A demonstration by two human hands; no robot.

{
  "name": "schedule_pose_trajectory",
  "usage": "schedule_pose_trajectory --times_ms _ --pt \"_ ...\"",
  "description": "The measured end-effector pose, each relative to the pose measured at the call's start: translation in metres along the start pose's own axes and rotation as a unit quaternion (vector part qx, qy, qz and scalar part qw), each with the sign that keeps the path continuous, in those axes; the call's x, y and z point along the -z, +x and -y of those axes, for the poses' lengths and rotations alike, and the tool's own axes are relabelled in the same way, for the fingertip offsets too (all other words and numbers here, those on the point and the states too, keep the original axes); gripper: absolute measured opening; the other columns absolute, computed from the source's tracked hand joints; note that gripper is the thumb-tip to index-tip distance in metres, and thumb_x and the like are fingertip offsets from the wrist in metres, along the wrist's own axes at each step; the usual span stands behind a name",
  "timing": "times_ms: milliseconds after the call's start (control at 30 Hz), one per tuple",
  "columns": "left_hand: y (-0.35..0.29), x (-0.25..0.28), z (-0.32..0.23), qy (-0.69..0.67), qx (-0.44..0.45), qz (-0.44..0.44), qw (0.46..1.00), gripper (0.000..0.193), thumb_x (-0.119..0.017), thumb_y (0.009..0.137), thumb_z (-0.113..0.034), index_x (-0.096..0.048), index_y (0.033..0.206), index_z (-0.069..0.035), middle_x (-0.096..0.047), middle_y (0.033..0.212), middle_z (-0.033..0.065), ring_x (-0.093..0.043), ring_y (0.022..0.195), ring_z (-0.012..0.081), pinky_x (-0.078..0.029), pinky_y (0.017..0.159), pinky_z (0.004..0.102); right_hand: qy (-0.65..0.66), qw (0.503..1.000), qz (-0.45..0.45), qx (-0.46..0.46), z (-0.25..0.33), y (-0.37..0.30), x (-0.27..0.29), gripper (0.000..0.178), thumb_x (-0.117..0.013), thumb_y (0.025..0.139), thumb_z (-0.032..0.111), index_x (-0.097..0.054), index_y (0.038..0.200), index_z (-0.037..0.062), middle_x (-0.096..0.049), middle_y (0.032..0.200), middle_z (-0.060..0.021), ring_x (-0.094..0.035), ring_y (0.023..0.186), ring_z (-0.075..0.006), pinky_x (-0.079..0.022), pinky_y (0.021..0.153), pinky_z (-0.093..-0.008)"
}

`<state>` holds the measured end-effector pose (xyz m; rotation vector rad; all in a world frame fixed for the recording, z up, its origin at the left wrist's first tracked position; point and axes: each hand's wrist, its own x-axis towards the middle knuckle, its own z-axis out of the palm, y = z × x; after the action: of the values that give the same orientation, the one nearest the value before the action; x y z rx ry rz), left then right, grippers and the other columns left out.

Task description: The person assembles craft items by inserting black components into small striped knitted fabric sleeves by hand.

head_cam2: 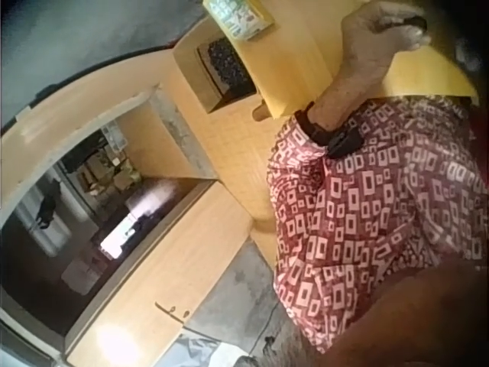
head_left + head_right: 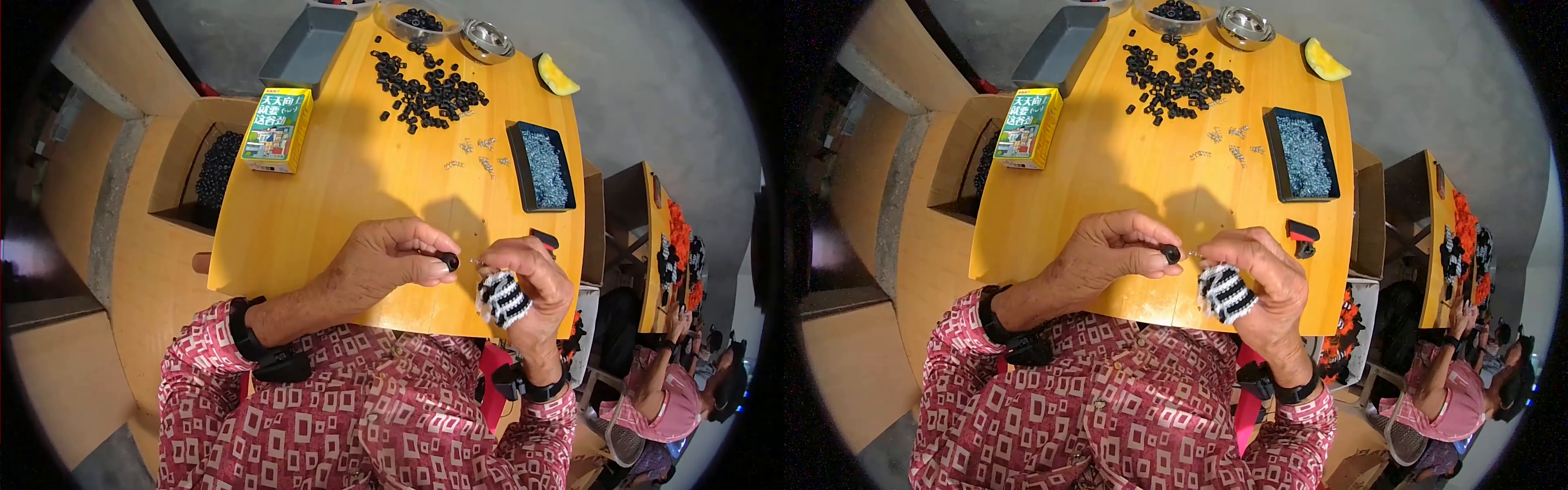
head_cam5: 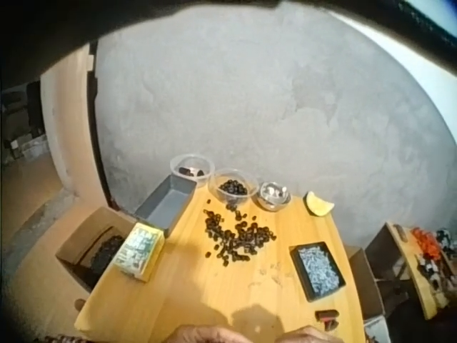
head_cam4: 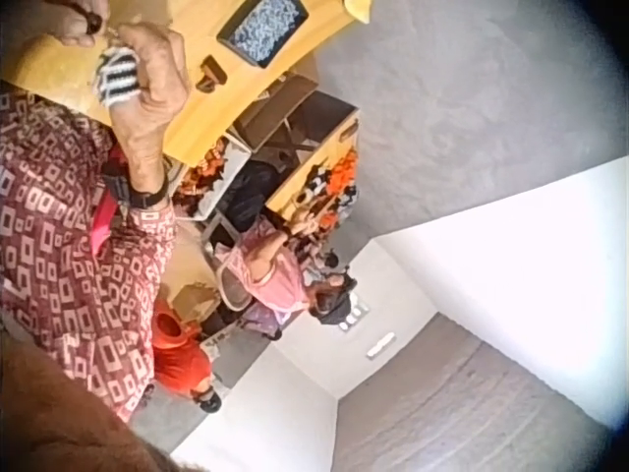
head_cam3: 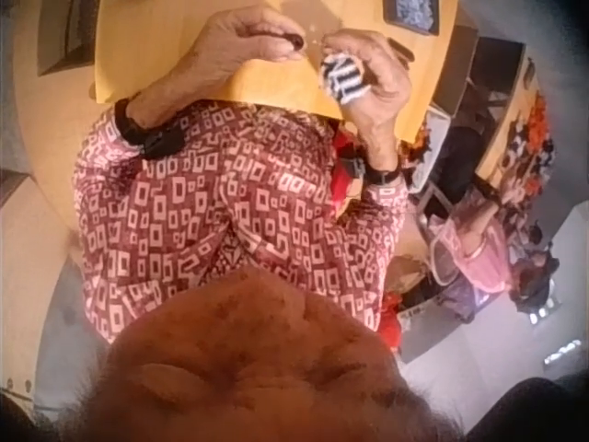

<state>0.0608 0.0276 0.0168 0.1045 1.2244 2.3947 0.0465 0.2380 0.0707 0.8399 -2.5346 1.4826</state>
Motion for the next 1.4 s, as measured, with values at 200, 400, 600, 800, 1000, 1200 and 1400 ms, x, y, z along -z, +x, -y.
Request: schedule_pose_trajectory --times_ms 200,400,600,800,1000,1200,1400 --pt "-0.011 -0.007 -0.001 0.051 -0.029 0.011 0.998 0.021 -0.067 0.084 -0.001 -0.064 0.105 0.002 -0.067 0.098 0.0078 -0.065 0.092 0.0141 -0.052 0.084 0.0258 -0.02 0.999 -0.006 0.033 0.015 -0.013 -0.004 0.028 -0.075 0.065 -0.003 -0.067 0.091 0.003 -0.066 0.087 -0.0086 -0.064 0.081 -0.0188 -0.05 0.071 -0.0277" --pt "-0.017 -0.011 0.0 0.092 -0.034 0.01 0.995 0.022 -0.066 0.085 -0.001 -0.064 0.106 0.001 -0.066 0.098 0.0055 -0.062 0.092 0.0106 -0.05 0.084 0.0242 -0.04 0.998 -0.002 0.05 0.021 -0.018 -0.011 0.029 -0.074 0.066 -0.003 -0.067 0.093 0.0027 -0.066 0.087 -0.0093 -0.065 0.081 -0.0194 -0.051 0.07 -0.0282" --pt "-0.017 -0.009 0.004 0.102 -0.034 0.015 0.994 0.025 -0.064 0.086 -0.004 -0.062 0.11 0.003 -0.065 0.099 0.0062 -0.061 0.093 0.0102 -0.049 0.083 0.024 -0.056 0.997 0.009 0.045 0.022 -0.018 -0.017 0.028 -0.073 0.067 -0.005 -0.067 0.094 0.0018 -0.065 0.086 -0.0095 -0.065 0.08 -0.0202 -0.051 0.068 -0.0283" --pt "-0.016 -0.005 0.004 0.052 -0.001 0.006 0.999 0.025 -0.065 0.085 -0.005 -0.062 0.109 0.002 -0.065 0.098 0.006 -0.061 0.091 0.0109 -0.05 0.082 0.0248 -0.044 0.999 -0.006 0.032 0.016 -0.023 -0.022 0.032 -0.073 0.067 -0.006 -0.066 0.097 0.0006 -0.065 0.086 -0.0106 -0.065 0.079 -0.0207 -0.052 0.068 -0.0287" --pt "-0.016 -0.004 0.003 0.034 0.025 0.002 0.999 0.025 -0.065 0.086 -0.009 -0.062 0.108 0.002 -0.065 0.098 0.0072 -0.062 0.089 0.0122 -0.05 0.082 0.0256 -0.058 0.997 -0.006 0.052 0.015 -0.024 -0.023 0.032 -0.073 0.066 -0.006 -0.065 0.097 -0.0001 -0.065 0.086 -0.0113 -0.065 0.077 -0.0219 -0.051 0.067 -0.0294" --pt "-0.015 -0.002 0.008 0.048 0.019 0.004 0.999 0.026 -0.064 0.086 -0.009 -0.062 0.108 0.004 -0.066 0.096 0.0081 -0.062 0.088 0.0121 -0.051 0.081 0.0253 -0.166 0.976 0.008 0.137 0.018 -0.023 -0.023 0.033 -0.075 0.064 0.003 -0.065 0.095 -0.0008 -0.063 0.087 -0.0124 -0.062 0.074 -0.0258 -0.048 0.064 -0.0335" --pt "-0.015 -0.001 0.015 0.057 0.026 -0.002 0.998 0.025 -0.063 0.086 -0.008 -0.062 0.107 0.005 -0.066 0.095 0.0083 -0.063 0.086 0.0124 -0.051 0.079 0.025 -0.205 0.963 0.06 0.164 0.014 -0.02 -0.022 0.031 -0.074 0.065 0.006 -0.063 0.093 -0.0015 -0.062 0.086 -0.0118 -0.061 0.076 -0.0261 -0.046 0.067 -0.0356"
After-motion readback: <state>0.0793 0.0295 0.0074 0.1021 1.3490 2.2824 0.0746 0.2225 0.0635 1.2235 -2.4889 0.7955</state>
